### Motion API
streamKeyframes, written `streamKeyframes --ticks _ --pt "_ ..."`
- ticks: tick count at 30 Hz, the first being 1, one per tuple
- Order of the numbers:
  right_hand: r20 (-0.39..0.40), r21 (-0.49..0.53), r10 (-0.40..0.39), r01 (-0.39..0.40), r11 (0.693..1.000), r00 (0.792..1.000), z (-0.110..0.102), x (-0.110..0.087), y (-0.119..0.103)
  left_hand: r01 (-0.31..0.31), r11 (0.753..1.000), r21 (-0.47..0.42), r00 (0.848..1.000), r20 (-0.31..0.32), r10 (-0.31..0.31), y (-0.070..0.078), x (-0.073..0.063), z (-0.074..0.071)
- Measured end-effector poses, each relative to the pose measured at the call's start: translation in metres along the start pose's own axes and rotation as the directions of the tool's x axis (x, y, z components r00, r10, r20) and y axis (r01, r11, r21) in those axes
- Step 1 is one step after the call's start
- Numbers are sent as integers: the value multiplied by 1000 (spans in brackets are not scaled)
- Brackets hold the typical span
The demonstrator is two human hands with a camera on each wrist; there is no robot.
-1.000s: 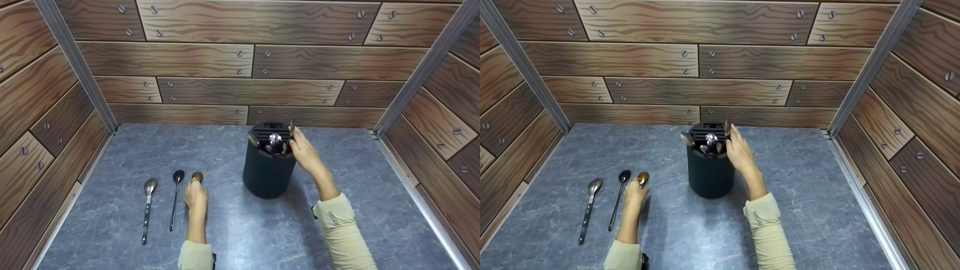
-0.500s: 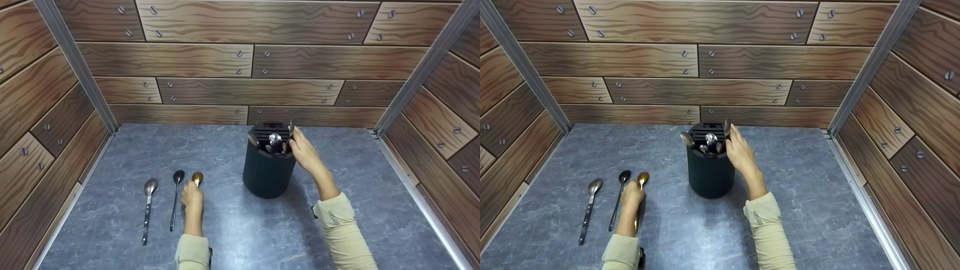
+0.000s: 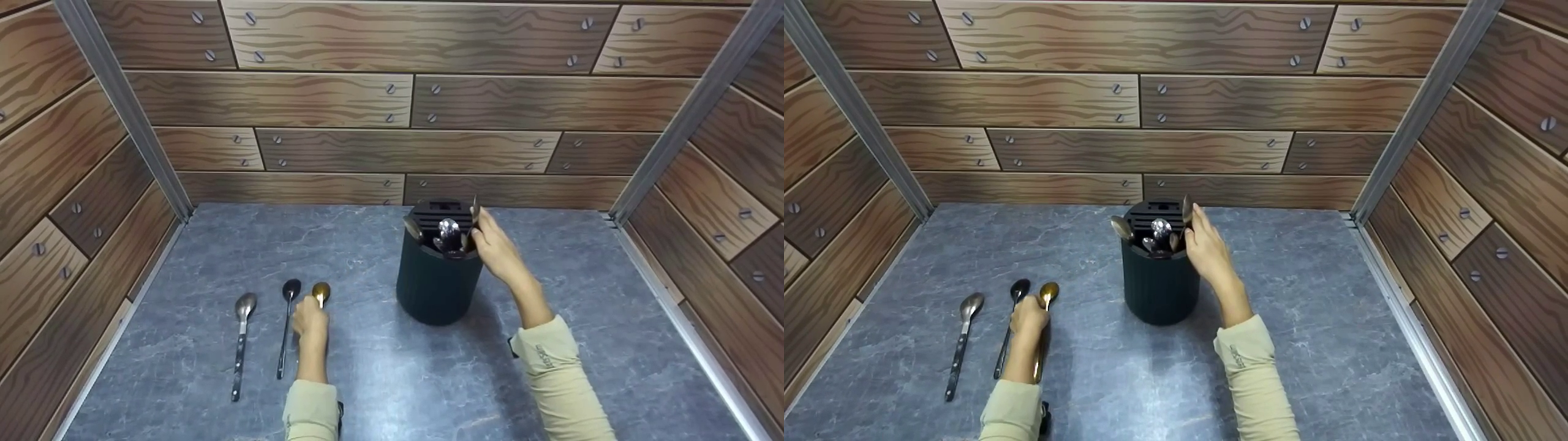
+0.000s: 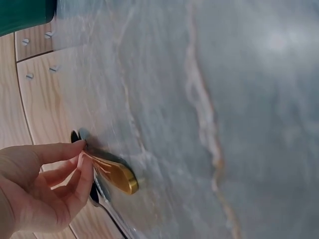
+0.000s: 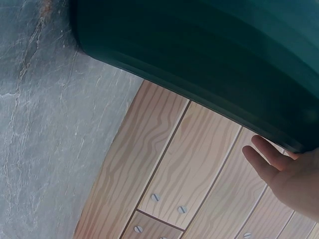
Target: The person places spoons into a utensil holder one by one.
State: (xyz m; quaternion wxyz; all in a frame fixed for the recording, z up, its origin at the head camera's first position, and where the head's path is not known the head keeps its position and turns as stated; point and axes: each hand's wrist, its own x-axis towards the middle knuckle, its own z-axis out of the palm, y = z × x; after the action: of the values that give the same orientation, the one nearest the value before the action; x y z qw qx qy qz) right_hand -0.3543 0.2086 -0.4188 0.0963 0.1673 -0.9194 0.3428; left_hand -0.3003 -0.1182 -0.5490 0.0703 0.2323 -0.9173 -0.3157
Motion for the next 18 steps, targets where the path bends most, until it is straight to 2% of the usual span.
streamKeyframes --ticks 6,11,18 --pt "18 0 23 -23 1000 1000 0 0 0 -39 999 5 997 -67 39 0 -1 -1" --pt "10 -6 8 -8 1000 1000 0 0 0 -38 999 -10 995 -97 37 0 -2 -1" --pt "13 -14 18 -18 1000 1000 0 0 0 -33 999 -35 995 -95 30 4 -2 -4"
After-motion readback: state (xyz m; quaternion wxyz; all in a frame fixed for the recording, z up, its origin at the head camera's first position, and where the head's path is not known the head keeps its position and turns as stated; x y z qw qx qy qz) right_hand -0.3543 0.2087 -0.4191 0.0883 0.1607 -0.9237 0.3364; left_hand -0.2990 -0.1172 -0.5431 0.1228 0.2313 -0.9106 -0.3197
